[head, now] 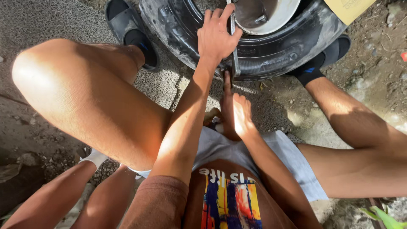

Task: The person sits on the ground and uses a metal tool to scrape and clean the inner rim of a tire. They repeatedly dip the tool into a bucket of water and continue scraping the tire surface.

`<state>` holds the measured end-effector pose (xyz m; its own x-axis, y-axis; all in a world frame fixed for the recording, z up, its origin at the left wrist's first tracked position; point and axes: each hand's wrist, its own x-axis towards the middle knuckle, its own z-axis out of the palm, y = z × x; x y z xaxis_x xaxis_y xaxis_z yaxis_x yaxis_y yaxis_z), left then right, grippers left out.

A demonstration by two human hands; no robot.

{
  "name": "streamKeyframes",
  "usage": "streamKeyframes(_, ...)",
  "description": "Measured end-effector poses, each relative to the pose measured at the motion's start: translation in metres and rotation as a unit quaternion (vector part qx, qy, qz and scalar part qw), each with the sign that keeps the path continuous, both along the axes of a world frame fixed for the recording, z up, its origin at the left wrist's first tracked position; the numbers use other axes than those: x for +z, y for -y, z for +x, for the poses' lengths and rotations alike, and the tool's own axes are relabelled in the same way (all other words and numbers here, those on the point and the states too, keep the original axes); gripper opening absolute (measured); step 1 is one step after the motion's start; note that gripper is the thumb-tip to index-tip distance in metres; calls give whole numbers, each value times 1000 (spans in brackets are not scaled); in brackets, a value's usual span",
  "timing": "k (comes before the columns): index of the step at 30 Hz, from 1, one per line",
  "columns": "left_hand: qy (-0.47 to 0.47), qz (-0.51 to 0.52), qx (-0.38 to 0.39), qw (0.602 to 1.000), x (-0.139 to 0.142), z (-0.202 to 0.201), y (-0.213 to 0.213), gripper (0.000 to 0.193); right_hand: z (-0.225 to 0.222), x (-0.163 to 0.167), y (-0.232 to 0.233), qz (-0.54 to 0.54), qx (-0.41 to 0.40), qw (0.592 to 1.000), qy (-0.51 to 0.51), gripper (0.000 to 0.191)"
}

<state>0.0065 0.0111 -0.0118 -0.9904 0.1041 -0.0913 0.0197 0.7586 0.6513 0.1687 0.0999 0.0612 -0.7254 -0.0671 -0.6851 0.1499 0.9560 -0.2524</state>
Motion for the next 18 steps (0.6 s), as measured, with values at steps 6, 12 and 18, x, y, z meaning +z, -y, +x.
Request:
streamKeyframes(6, -66, 1, 8, 998, 2, 0, 1, 52, -14, -9, -10, -40, -2, 998, -52, 88)
streamKeyframes(12, -46, -8, 1, 999, 9, -2, 3, 53, -14, 4, -6, -67, -10, 998, -17, 91)
streamKeyframes(18, -2, -6, -2, 1000, 16, -1, 4, 49, -15, 2, -5, -54, -2, 998, -13, 91)
